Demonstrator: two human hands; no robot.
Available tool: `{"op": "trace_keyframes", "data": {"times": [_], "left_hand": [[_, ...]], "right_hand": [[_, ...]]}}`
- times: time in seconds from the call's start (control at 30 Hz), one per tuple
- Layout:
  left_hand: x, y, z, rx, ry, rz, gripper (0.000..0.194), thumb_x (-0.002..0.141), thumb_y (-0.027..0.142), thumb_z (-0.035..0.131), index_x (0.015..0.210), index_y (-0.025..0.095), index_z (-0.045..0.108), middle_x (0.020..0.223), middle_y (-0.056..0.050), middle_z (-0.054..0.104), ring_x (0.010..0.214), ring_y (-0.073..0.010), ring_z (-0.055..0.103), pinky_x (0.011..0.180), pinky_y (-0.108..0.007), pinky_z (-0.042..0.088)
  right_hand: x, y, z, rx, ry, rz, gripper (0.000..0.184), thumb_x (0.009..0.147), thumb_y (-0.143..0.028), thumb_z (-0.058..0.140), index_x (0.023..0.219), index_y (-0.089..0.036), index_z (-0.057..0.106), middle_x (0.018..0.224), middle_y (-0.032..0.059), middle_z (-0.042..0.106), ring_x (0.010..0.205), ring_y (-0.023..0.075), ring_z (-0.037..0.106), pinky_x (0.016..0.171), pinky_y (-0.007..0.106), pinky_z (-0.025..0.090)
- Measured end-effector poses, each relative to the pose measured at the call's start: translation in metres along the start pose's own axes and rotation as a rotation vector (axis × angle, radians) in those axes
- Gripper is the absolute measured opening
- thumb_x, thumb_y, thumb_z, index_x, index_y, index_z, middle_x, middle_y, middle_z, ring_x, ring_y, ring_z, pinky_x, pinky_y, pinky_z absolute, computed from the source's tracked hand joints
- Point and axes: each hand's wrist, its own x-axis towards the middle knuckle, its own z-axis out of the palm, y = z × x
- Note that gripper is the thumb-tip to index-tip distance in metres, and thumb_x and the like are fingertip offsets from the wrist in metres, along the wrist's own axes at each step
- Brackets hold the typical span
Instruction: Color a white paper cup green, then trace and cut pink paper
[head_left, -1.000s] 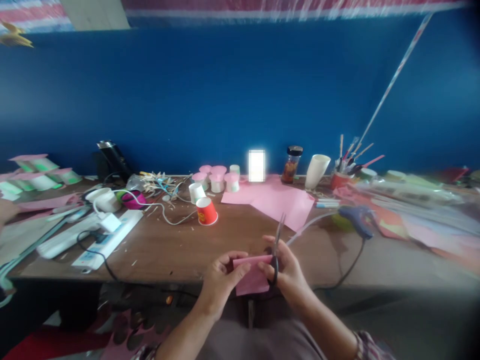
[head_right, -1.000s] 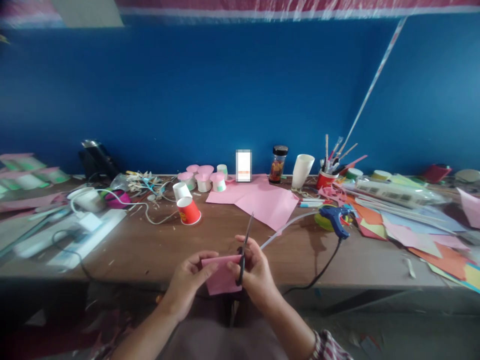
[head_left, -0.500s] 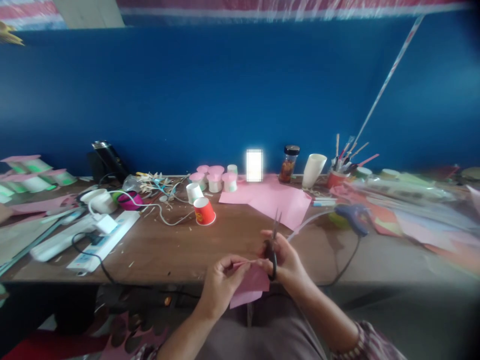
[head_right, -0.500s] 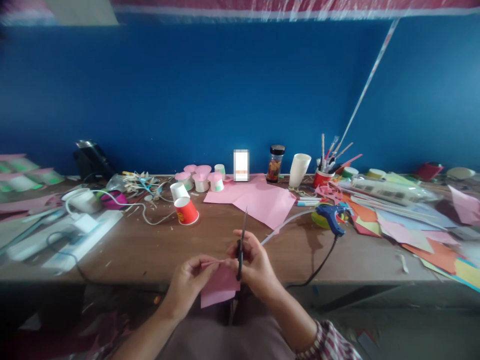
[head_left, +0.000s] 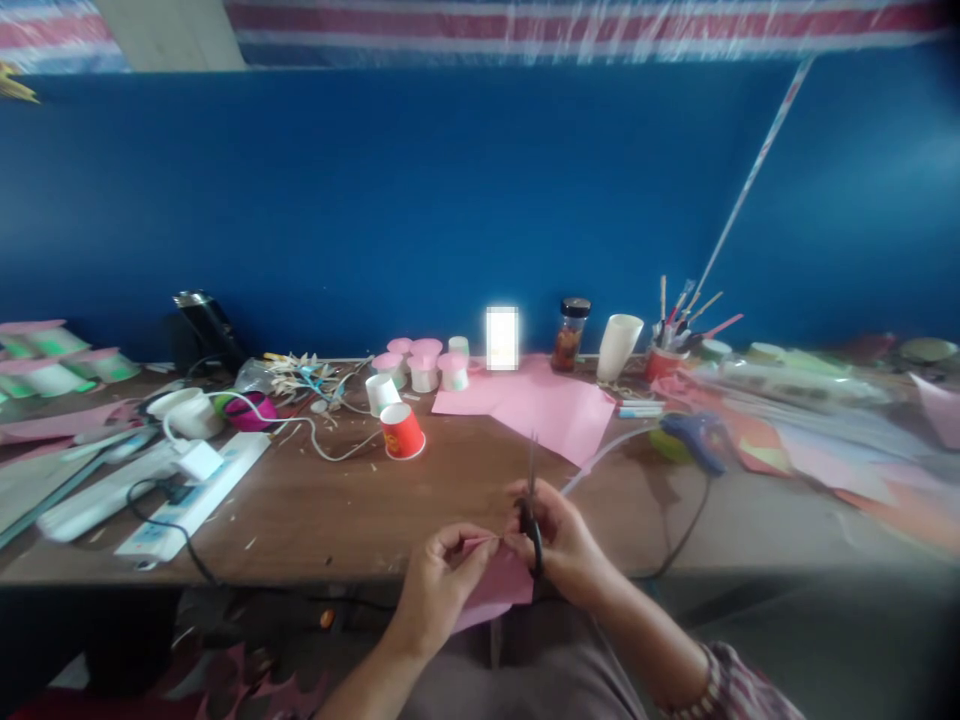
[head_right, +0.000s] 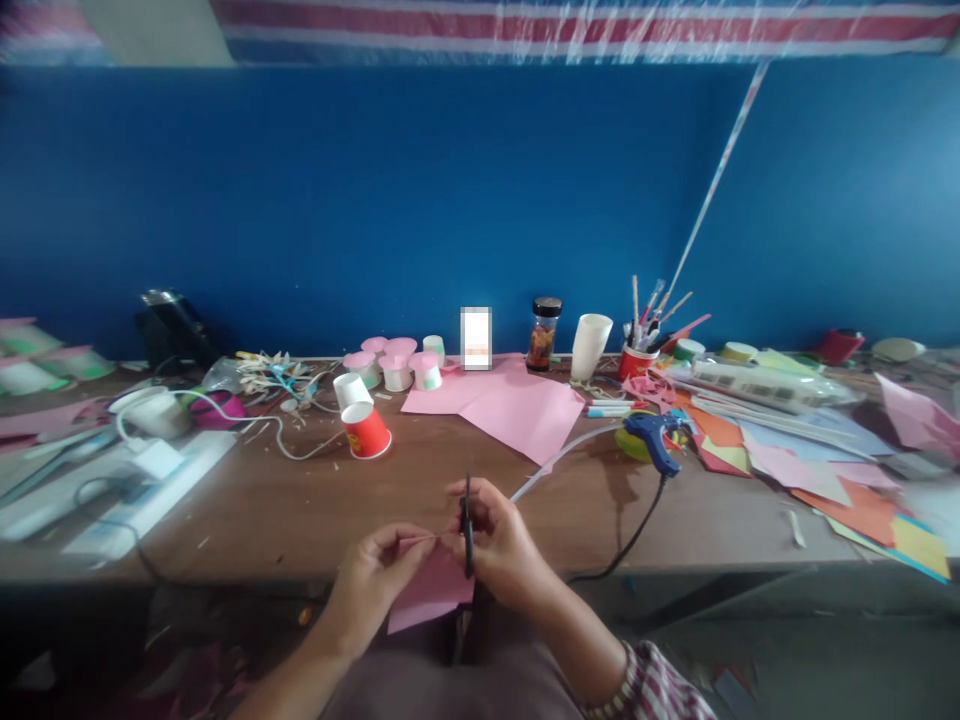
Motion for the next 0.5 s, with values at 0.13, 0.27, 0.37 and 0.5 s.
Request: {"op": "trace_keyframes", "data": {"times": [0.13, 0.27, 0.37, 0.5], "left_hand": [[-0.001, 0.002, -0.003, -0.075, -0.006, -0.064, 0.031, 0.068, 0.044, 0.070, 0.076, 0.014, 0.069, 0.071, -0.005, 0.069, 0.064, -0.0144, 0.059, 0.060, -0.021, 0.045], [-0.003, 0.007, -0.006, -0.102, -0.009, -0.071, 0.030, 0.067, 0.044, 0.071, 0.075, 0.015, 0.069, 0.068, -0.004, 0.068, 0.062, -0.0135, 0.057, 0.058, -0.021, 0.044], [-0.004, 0.011, -0.007, -0.106, -0.025, -0.067, 0.029, 0.066, 0.043, 0.072, 0.073, 0.015, 0.069, 0.066, -0.003, 0.067, 0.061, -0.0134, 0.057, 0.057, -0.021, 0.044], [-0.004, 0.011, -0.009, -0.102, -0.017, -0.067, 0.028, 0.066, 0.041, 0.072, 0.074, 0.014, 0.069, 0.067, -0.004, 0.067, 0.062, -0.0137, 0.057, 0.058, -0.021, 0.043]], "right_hand": [[0.000, -0.001, -0.002, -0.009, 0.001, 0.003, 0.049, 0.061, -0.026, 0.081, 0.101, -0.021, 0.053, 0.073, -0.0035, 0.057, 0.064, 0.0094, 0.053, 0.055, 0.020, 0.041], [-0.003, -0.004, -0.005, -0.014, 0.021, 0.006, 0.051, 0.059, -0.027, 0.081, 0.101, -0.020, 0.052, 0.074, -0.0028, 0.059, 0.064, 0.0096, 0.054, 0.055, 0.020, 0.042], [-0.004, -0.005, -0.005, -0.031, 0.083, 0.014, 0.047, 0.058, -0.028, 0.081, 0.095, -0.019, 0.054, 0.069, -0.0040, 0.057, 0.059, 0.0083, 0.052, 0.052, 0.019, 0.040], [-0.005, -0.004, -0.003, -0.043, 0.105, 0.015, 0.046, 0.060, -0.031, 0.081, 0.094, -0.019, 0.053, 0.069, -0.0030, 0.059, 0.060, 0.0099, 0.053, 0.052, 0.020, 0.042]]}}
